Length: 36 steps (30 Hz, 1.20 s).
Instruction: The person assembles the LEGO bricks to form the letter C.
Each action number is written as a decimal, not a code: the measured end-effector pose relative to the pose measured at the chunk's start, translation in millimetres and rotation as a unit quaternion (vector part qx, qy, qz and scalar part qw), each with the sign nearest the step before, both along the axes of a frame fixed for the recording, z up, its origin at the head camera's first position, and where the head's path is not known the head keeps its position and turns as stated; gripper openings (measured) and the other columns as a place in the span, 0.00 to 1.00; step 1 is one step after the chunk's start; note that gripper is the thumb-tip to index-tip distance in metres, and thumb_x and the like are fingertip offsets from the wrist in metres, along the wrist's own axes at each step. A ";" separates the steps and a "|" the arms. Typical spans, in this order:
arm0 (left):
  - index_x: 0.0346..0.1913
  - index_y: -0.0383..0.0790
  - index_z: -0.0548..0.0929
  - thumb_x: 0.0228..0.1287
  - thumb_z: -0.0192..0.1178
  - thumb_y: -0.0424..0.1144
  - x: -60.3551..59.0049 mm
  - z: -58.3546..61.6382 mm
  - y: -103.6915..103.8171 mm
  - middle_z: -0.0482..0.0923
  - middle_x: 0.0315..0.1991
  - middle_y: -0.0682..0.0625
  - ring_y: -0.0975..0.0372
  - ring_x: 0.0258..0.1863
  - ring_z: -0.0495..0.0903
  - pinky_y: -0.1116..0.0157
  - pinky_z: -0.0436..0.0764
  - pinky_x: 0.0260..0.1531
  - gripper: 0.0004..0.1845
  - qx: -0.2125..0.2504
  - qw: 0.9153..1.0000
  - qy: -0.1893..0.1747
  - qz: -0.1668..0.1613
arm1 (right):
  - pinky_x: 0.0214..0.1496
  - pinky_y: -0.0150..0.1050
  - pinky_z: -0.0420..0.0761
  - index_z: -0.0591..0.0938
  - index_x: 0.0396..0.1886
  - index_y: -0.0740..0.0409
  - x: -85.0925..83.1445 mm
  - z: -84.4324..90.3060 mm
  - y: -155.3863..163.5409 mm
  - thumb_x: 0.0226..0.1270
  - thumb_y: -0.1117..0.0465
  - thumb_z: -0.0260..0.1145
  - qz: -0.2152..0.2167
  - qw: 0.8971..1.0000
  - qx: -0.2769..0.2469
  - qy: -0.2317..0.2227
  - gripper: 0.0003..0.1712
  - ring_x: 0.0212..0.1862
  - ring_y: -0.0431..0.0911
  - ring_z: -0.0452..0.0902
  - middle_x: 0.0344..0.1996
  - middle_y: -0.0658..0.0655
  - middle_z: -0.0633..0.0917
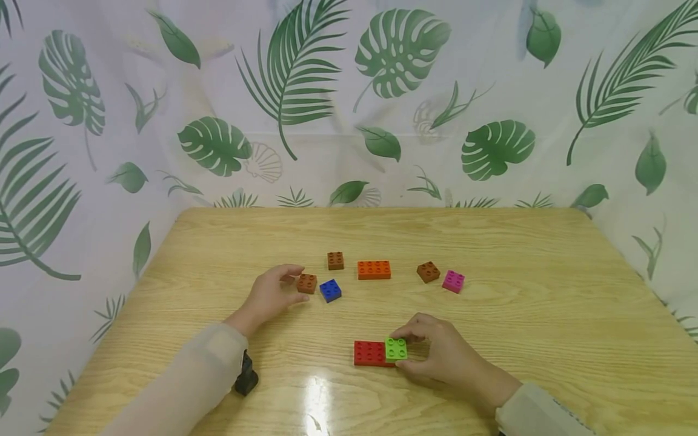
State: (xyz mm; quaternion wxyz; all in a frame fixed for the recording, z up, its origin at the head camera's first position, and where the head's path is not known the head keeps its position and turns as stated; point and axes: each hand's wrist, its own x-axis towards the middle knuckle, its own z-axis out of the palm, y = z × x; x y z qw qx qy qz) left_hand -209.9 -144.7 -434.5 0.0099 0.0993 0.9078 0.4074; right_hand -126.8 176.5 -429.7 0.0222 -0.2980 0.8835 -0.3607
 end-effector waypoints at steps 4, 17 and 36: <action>0.53 0.43 0.72 0.42 0.68 0.39 -4.6 -1.6 -0.4 0.72 0.49 0.52 0.58 0.47 0.70 0.60 0.69 0.46 0.30 0.022 0.999 -0.023 -0.005 | 0.39 0.33 0.73 0.79 0.40 0.43 -0.3 0.4 0.2 0.42 0.54 0.71 0.001 1.000 0.003 0.001 0.21 0.36 0.35 0.70 0.32 0.38 0.74; 0.49 0.41 0.76 0.46 0.65 0.34 -12.0 -3.8 0.7 0.74 0.45 0.50 0.58 0.46 0.71 0.61 0.68 0.46 0.22 -0.001 1.000 -0.024 -0.020 | 0.40 0.33 0.73 0.79 0.40 0.43 -0.4 1.6 0.7 0.42 0.53 0.71 0.001 1.000 0.003 -0.010 0.20 0.36 0.35 0.71 0.32 0.38 0.74; 0.40 0.48 0.78 0.42 0.68 0.41 36.8 3.5 6.1 0.75 0.35 0.58 0.63 0.37 0.73 0.65 0.74 0.37 0.18 0.072 0.997 -0.023 -0.024 | 0.39 0.32 0.73 0.79 0.40 0.43 -1.8 -2.7 1.3 0.42 0.50 0.70 0.006 1.000 -0.004 -0.007 0.21 0.36 0.36 0.71 0.32 0.38 0.74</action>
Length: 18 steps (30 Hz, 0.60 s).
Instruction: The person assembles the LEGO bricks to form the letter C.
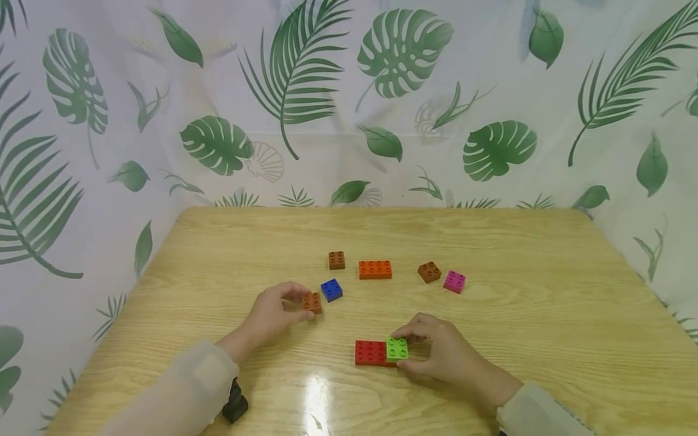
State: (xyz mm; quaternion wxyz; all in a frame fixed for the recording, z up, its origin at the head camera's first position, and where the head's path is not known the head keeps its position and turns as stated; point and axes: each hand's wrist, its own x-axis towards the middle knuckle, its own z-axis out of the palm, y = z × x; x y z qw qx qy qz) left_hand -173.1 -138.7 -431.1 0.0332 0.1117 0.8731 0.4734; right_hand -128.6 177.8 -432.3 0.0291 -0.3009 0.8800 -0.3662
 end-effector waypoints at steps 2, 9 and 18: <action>0.40 0.49 0.77 0.42 0.68 0.43 6.3 -1.4 3.4 0.75 0.36 0.59 0.64 0.37 0.73 0.65 0.74 0.36 0.18 0.007 1.000 0.006 -0.017 | 0.39 0.32 0.73 0.79 0.40 0.42 -0.1 -0.2 0.0 0.42 0.50 0.70 0.000 1.000 0.001 0.001 0.21 0.36 0.36 0.71 0.32 0.38 0.73; 0.41 0.50 0.77 0.43 0.66 0.47 26.0 -3.6 20.9 0.75 0.37 0.60 0.64 0.38 0.72 0.65 0.73 0.38 0.19 0.020 0.997 0.003 -0.077 | 0.39 0.32 0.73 0.79 0.41 0.42 -0.1 0.0 -0.3 0.42 0.50 0.71 -0.003 1.000 0.005 0.005 0.21 0.36 0.36 0.71 0.32 0.38 0.73; 0.41 0.49 0.77 0.42 0.67 0.46 37.4 -4.7 39.4 0.75 0.36 0.61 0.64 0.37 0.73 0.67 0.73 0.37 0.19 0.023 0.993 -0.003 -0.115 | 0.39 0.32 0.73 0.79 0.41 0.43 0.1 -0.5 0.0 0.42 0.51 0.71 0.002 1.000 0.000 0.011 0.21 0.35 0.36 0.71 0.32 0.38 0.73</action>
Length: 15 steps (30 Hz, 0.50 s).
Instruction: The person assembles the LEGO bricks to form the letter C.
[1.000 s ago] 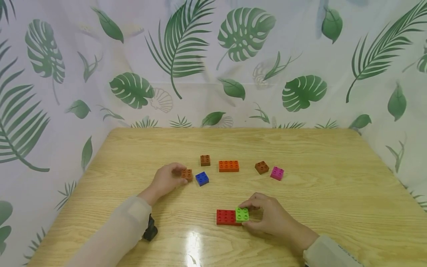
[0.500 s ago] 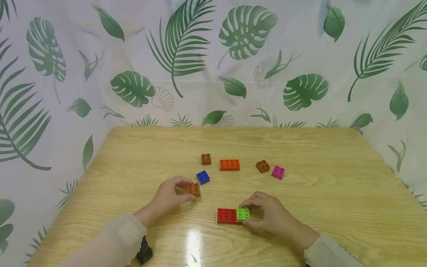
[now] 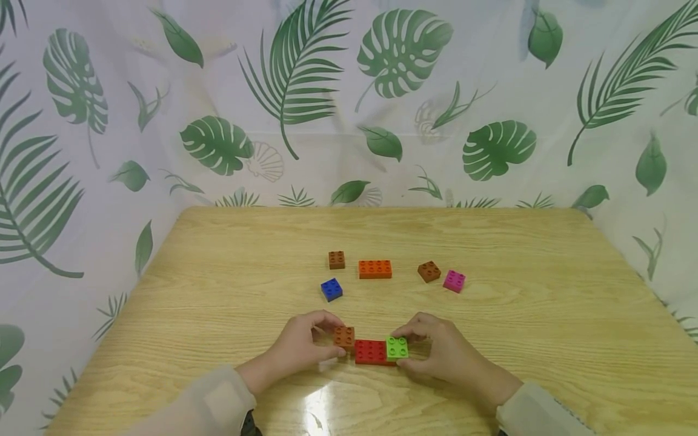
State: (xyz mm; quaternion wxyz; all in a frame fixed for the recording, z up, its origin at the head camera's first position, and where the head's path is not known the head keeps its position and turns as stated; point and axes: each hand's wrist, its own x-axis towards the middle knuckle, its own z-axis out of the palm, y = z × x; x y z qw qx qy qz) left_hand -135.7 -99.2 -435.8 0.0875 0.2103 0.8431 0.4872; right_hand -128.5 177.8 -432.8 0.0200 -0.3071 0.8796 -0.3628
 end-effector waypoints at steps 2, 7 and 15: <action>0.41 0.49 0.77 0.42 0.67 0.46 0.9 0.9 2.6 0.75 0.35 0.61 0.65 0.37 0.72 0.67 0.73 0.37 0.19 -0.006 1.000 0.002 -0.004 | 0.39 0.32 0.73 0.79 0.41 0.43 -0.1 0.0 0.1 0.42 0.51 0.71 0.000 1.000 0.000 0.000 0.21 0.35 0.35 0.71 0.32 0.38 0.73; 0.41 0.47 0.77 0.42 0.68 0.44 3.8 6.2 8.1 0.75 0.35 0.60 0.63 0.37 0.73 0.68 0.73 0.37 0.19 -0.010 1.000 -0.005 -0.010 | 0.38 0.32 0.73 0.79 0.41 0.42 -0.2 0.3 0.1 0.42 0.51 0.71 -0.003 1.000 0.003 -0.001 0.21 0.35 0.35 0.71 0.32 0.38 0.73; 0.40 0.49 0.77 0.41 0.68 0.46 2.7 3.4 11.3 0.75 0.35 0.61 0.65 0.37 0.73 0.69 0.73 0.37 0.19 -0.023 1.000 -0.007 -0.018 | 0.38 0.32 0.73 0.79 0.41 0.41 -0.2 0.2 -0.3 0.42 0.50 0.70 -0.003 1.000 0.002 0.004 0.21 0.35 0.35 0.71 0.32 0.38 0.73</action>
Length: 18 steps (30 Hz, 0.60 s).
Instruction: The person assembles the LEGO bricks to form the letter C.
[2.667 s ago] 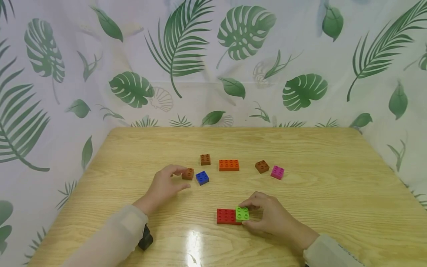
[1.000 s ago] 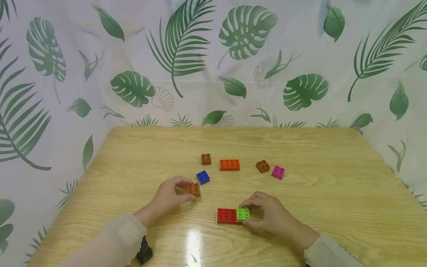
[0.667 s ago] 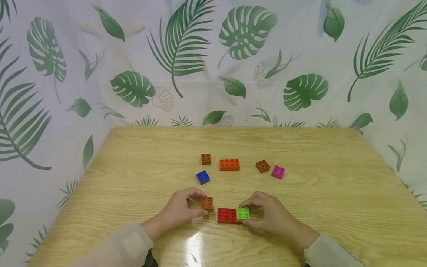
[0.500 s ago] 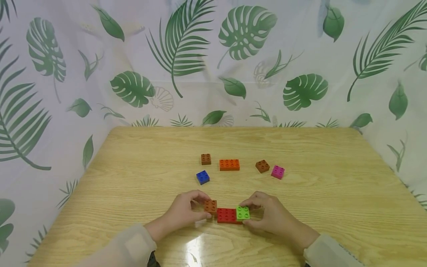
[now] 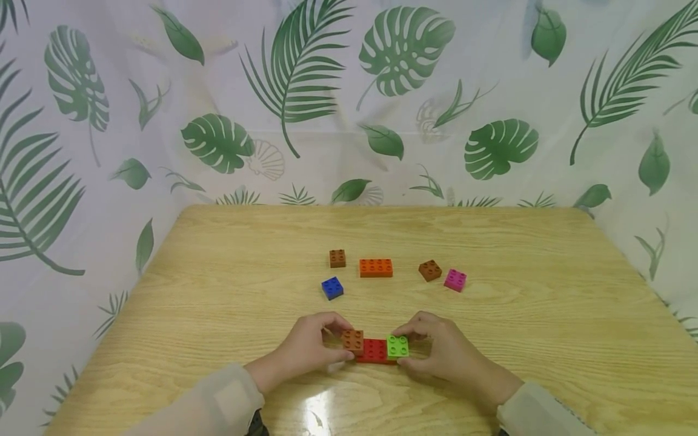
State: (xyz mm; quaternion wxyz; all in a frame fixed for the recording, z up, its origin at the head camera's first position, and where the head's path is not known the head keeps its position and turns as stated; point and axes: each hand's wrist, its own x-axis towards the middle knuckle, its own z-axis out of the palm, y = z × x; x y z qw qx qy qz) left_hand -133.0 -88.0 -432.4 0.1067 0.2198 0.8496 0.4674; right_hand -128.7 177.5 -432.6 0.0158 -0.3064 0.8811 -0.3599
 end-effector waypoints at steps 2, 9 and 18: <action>0.39 0.50 0.77 0.40 0.68 0.46 -0.3 -0.2 0.5 0.74 0.34 0.62 0.66 0.36 0.73 0.69 0.73 0.36 0.19 -0.008 1.000 0.007 -0.002 | 0.38 0.32 0.73 0.79 0.40 0.41 0.3 0.4 -0.3 0.42 0.50 0.71 -0.001 1.000 0.002 -0.001 0.21 0.35 0.35 0.71 0.32 0.37 0.73; 0.38 0.51 0.78 0.41 0.68 0.45 0.8 5.2 5.0 0.74 0.34 0.63 0.67 0.35 0.72 0.68 0.72 0.36 0.17 -0.033 0.999 0.015 -0.014 | 0.39 0.33 0.73 0.79 0.41 0.42 1.0 2.2 -0.4 0.42 0.51 0.71 -0.003 1.000 0.002 -0.001 0.21 0.36 0.36 0.71 0.32 0.37 0.73; 0.36 0.51 0.79 0.40 0.69 0.44 -0.8 5.7 6.1 0.74 0.32 0.63 0.67 0.33 0.72 0.70 0.72 0.34 0.16 -0.051 0.998 0.012 -0.016 | 0.38 0.33 0.73 0.79 0.41 0.43 0.8 0.9 -0.1 0.42 0.51 0.71 0.006 1.000 -0.007 0.009 0.21 0.35 0.37 0.71 0.32 0.38 0.73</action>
